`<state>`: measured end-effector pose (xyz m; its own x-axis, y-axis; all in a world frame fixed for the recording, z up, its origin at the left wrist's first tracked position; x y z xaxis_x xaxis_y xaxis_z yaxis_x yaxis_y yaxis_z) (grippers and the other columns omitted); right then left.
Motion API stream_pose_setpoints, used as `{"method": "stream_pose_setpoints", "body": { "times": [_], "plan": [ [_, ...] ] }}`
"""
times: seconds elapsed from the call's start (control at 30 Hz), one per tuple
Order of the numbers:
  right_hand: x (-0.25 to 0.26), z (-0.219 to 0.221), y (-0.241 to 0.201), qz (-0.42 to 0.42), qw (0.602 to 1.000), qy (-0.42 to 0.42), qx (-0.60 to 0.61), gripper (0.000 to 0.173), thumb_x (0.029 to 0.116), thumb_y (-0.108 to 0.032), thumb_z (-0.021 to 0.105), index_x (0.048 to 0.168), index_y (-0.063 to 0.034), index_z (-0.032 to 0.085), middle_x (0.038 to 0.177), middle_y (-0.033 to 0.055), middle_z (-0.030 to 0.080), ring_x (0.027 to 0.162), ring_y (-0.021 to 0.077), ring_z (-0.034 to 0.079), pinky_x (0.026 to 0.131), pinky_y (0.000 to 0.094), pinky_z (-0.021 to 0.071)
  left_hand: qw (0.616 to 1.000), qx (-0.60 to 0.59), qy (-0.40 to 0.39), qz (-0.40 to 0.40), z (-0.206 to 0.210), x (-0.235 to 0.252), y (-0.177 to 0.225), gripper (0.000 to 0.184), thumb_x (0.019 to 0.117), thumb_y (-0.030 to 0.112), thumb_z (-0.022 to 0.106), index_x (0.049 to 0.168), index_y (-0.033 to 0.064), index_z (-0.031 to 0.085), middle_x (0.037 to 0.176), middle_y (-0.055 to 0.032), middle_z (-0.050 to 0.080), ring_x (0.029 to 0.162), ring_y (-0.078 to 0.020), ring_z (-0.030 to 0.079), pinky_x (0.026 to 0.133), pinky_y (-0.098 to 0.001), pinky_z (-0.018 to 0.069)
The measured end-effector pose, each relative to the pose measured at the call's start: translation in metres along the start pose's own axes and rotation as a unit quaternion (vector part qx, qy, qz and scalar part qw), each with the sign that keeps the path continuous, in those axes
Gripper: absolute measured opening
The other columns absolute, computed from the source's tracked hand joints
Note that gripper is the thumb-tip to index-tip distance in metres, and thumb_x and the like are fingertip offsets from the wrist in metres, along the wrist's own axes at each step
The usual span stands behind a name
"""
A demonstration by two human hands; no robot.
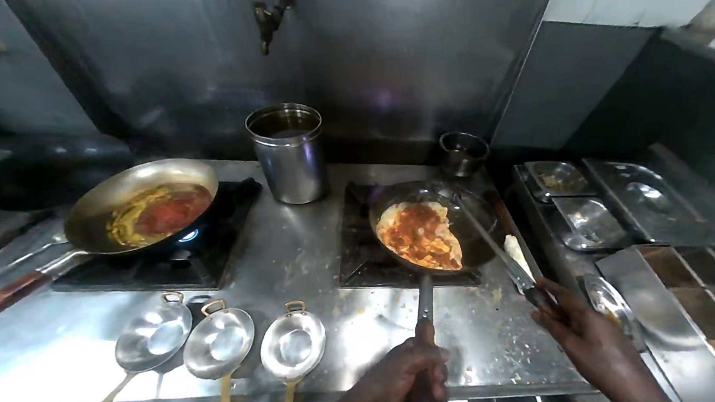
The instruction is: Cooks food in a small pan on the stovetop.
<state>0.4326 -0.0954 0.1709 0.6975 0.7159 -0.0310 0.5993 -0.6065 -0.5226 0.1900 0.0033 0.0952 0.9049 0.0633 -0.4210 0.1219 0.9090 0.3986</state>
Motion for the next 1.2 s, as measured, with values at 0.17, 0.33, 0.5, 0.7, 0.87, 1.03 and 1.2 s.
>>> {"method": "stream_pose_setpoints", "body": {
  "times": [0.17,0.33,0.5,0.7,0.87,1.03,1.2],
  "plan": [
    [0.015,0.002,-0.002,0.002,0.998,0.011,-0.059,0.053,0.0969,-0.025,0.07,0.147,-0.0283,0.055,0.11,0.012,0.073,0.092,0.0333,0.07,0.082,0.0635,0.0545,0.999,-0.001,-0.031,-0.01,-0.015,0.004,-0.005,0.011,0.1028,0.017,0.055,0.11,0.0138,0.048,0.072,-0.0013,0.054,0.055,-0.0123,0.058,0.051,-0.0273,0.0554],
    [0.015,0.008,-0.002,0.002,0.997,0.022,-0.075,0.051,0.0978,-0.024,0.069,0.147,-0.0227,0.056,0.109,0.0149,0.072,0.091,0.0356,0.07,0.081,0.0649,0.0539,1.0,0.018,-0.008,-0.012,-0.028,0.0,-0.01,0.013,0.1019,0.016,0.056,0.111,0.0127,0.049,0.073,-0.0023,0.056,0.054,-0.0126,0.058,0.05,-0.0276,0.0551],
    [0.019,0.032,0.011,0.04,0.999,-0.033,-0.006,0.05,0.0998,-0.026,0.067,0.148,-0.0196,0.054,0.116,0.0127,0.071,0.092,0.0315,0.07,0.081,0.0589,0.0567,1.0,0.026,0.005,-0.006,-0.037,0.0,-0.011,0.014,0.1011,0.015,0.057,0.111,0.0133,0.048,0.071,-0.0019,0.054,0.052,-0.012,0.056,0.049,-0.0268,0.0538],
    [0.015,0.043,0.017,0.059,0.988,-0.022,0.139,0.05,0.1002,-0.024,0.066,0.148,-0.0183,0.054,0.099,0.0115,0.07,0.061,0.0224,0.061,0.054,0.0421,0.0537,1.0,0.028,0.001,-0.007,-0.038,-0.001,-0.012,0.012,0.1017,0.015,0.056,0.111,0.0132,0.048,0.072,-0.0013,0.053,0.052,-0.0115,0.057,0.049,-0.0269,0.055],
    [0.022,0.057,0.006,0.036,0.998,-0.045,0.035,0.05,0.1012,-0.029,0.065,0.149,-0.0215,0.053,0.113,0.0121,0.07,0.082,0.0281,0.069,0.073,0.0538,0.0581,0.999,0.05,0.009,-0.009,-0.045,0.003,-0.017,0.014,0.1012,0.015,0.056,0.112,0.0126,0.047,0.072,-0.0016,0.054,0.052,-0.0122,0.057,0.049,-0.0278,0.0552],
    [0.009,0.05,0.016,0.038,0.989,-0.059,0.129,0.047,0.0988,-0.025,0.068,0.145,-0.0235,0.058,0.1,0.0072,0.071,0.064,0.0199,0.064,0.056,0.0404,0.0552,0.998,0.06,0.018,-0.013,-0.052,0.005,-0.017,0.017,0.1008,0.015,0.057,0.114,0.0124,0.047,0.073,-0.0017,0.054,0.053,-0.0123,0.057,0.049,-0.0277,0.0551],
    [0.022,0.054,0.019,0.03,0.999,0.005,0.04,0.05,0.1001,-0.027,0.066,0.148,-0.0198,0.054,0.11,0.0129,0.071,0.079,0.0283,0.069,0.072,0.0544,0.0574,0.997,0.068,0.022,-0.014,-0.058,0.006,-0.017,0.019,0.1007,0.014,0.057,0.116,0.012,0.046,0.072,-0.0019,0.053,0.053,-0.0123,0.057,0.049,-0.0277,0.0547]
  ]
}}
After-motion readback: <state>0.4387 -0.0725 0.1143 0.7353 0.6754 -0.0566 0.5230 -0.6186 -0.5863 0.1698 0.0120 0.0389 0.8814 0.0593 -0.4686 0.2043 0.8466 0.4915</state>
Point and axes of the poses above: each hand's wrist, its own x-axis towards the middle knuckle, its own z-axis out of the palm, y = z × x, the point moved 9 cm from there along x, towards the middle knuckle
